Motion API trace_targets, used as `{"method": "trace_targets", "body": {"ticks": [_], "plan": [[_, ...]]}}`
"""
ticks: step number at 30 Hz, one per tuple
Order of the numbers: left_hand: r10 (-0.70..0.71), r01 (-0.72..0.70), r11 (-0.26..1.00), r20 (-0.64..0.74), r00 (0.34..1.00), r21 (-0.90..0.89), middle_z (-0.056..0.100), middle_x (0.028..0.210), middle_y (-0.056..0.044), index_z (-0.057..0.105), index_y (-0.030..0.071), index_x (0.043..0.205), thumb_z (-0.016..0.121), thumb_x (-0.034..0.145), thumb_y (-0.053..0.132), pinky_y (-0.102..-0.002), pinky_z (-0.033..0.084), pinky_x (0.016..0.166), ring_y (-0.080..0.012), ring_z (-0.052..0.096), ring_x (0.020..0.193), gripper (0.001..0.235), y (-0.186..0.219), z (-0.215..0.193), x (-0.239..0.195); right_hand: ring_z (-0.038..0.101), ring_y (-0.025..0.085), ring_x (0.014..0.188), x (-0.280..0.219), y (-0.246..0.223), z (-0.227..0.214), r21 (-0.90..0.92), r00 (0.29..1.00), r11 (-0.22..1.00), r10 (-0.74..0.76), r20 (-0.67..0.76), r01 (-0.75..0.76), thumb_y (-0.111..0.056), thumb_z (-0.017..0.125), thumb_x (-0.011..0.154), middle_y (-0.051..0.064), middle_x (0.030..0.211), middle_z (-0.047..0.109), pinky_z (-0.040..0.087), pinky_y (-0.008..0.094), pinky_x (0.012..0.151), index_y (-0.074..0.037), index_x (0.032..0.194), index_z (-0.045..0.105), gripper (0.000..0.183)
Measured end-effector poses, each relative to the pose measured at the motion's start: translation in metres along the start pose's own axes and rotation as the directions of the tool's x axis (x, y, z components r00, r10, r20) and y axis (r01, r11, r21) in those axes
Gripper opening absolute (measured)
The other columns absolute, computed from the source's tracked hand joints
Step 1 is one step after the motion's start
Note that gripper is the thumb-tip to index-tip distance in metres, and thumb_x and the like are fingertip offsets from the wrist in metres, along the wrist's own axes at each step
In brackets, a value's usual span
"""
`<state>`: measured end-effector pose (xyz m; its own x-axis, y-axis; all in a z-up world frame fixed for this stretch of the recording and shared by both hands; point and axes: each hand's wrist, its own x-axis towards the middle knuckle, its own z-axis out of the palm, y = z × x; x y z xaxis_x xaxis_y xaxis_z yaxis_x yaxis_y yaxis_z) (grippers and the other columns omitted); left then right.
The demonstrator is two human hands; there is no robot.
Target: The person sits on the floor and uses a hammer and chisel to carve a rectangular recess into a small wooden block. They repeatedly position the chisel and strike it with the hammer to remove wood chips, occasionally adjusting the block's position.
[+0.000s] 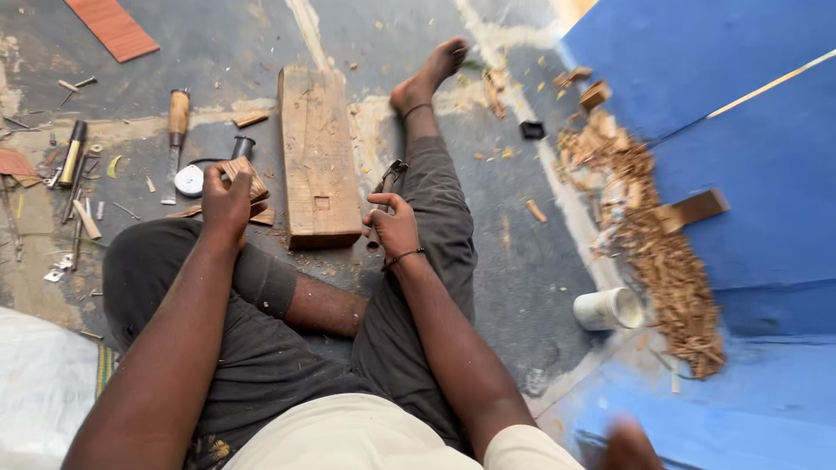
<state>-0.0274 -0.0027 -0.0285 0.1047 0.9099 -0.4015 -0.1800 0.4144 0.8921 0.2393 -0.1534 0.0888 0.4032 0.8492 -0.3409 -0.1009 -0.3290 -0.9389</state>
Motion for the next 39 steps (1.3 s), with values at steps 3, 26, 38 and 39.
{"method": "trace_targets", "body": {"ticks": [3,26,38,39], "plan": [[-0.073,0.074,0.982,0.009,0.997,-0.172,0.062,0.107,-0.010,0.036,0.025,0.135,0.063,0.097,0.019,-0.036,0.062,0.060,-0.0256,0.072,0.076,0.046,0.012,-0.003,0.027,0.068,0.012,0.063,0.012,0.019,0.014,-0.282,0.980,0.940,-0.197,0.009,0.191,0.003,0.066,0.087,0.009,0.079,0.073,0.053,0.027,0.052,-0.006,0.113,0.070,0.028],[0.084,0.087,0.189,-0.105,0.991,0.978,0.043,0.141,-0.021,0.062,0.025,0.134,0.087,0.078,0.029,-0.050,0.052,0.100,-0.0451,0.059,0.120,0.062,0.072,0.029,0.039,0.069,0.036,0.102,-0.026,0.010,0.010,-0.902,0.896,0.289,0.217,0.388,0.321,-0.032,0.073,0.084,0.017,0.106,0.072,0.055,0.048,0.087,-0.013,0.121,0.062,0.043],[0.537,-0.375,0.270,0.185,0.823,0.887,0.054,0.113,-0.013,0.068,0.019,0.114,0.082,0.078,0.016,-0.045,0.055,0.083,-0.0321,0.064,0.098,0.039,0.096,0.028,-0.016,0.072,0.031,0.087,-0.021,0.007,0.011,-0.870,0.934,0.391,0.063,0.351,0.301,-0.041,0.071,0.092,0.017,0.094,0.075,0.058,0.044,0.076,-0.007,0.121,0.062,0.046],[0.577,-0.448,0.301,0.213,0.789,0.842,0.056,0.111,-0.011,0.068,0.020,0.114,0.078,0.084,0.013,-0.043,0.056,0.082,-0.0278,0.065,0.094,0.031,0.097,0.026,-0.028,0.073,0.026,0.082,-0.018,0.008,0.011,-0.811,0.935,0.511,0.040,0.353,0.285,-0.040,0.070,0.093,0.015,0.092,0.076,0.059,0.041,0.073,-0.006,0.118,0.065,0.042]]}}
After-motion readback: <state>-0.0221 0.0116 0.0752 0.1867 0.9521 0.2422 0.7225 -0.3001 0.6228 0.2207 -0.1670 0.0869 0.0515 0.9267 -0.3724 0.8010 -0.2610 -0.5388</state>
